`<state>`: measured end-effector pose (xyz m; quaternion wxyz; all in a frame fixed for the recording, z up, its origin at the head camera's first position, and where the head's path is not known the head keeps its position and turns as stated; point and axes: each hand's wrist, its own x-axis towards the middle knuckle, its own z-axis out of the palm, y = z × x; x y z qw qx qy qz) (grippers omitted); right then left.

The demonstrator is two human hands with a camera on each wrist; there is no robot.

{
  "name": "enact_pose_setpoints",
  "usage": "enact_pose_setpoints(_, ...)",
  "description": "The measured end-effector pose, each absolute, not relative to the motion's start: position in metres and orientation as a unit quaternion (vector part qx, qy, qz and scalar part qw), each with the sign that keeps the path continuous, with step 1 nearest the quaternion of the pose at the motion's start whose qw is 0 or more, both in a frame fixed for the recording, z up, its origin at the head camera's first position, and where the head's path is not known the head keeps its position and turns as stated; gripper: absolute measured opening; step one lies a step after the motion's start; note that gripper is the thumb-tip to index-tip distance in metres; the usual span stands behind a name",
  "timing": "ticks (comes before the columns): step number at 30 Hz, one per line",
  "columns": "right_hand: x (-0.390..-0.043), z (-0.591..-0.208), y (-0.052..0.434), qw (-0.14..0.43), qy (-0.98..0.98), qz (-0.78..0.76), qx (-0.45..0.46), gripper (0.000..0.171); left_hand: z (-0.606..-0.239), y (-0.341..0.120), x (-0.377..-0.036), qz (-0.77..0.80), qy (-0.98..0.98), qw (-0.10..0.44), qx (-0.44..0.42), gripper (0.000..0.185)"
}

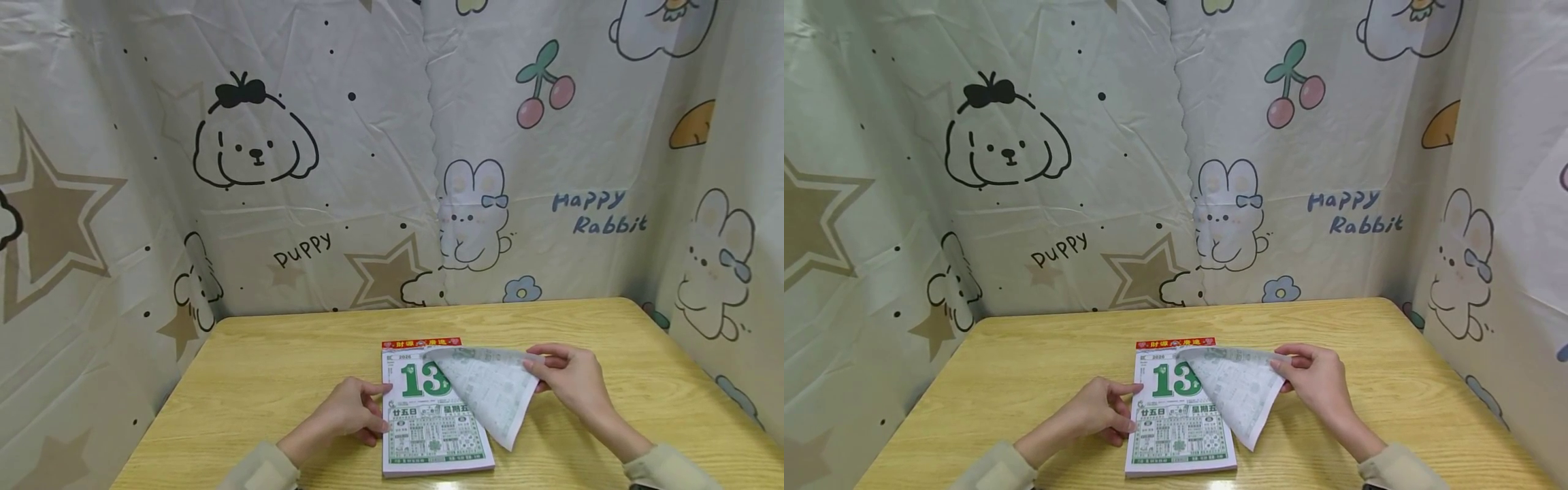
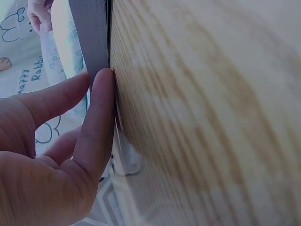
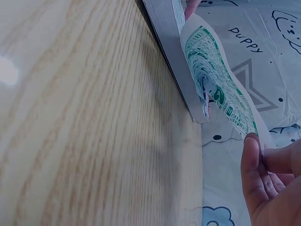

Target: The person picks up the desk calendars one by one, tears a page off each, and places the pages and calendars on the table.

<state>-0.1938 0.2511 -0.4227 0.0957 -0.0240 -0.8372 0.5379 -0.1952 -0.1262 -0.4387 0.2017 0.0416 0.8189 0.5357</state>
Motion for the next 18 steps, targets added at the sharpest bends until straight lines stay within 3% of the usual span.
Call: enact_pose_setpoints(18, -0.1933, -0.4243, 0.2573, 0.102, -0.845, 0.524, -0.033, 0.034, -0.439, -0.1274, -0.1959, 0.539, 0.816, 0.204, 0.043, 0.066)
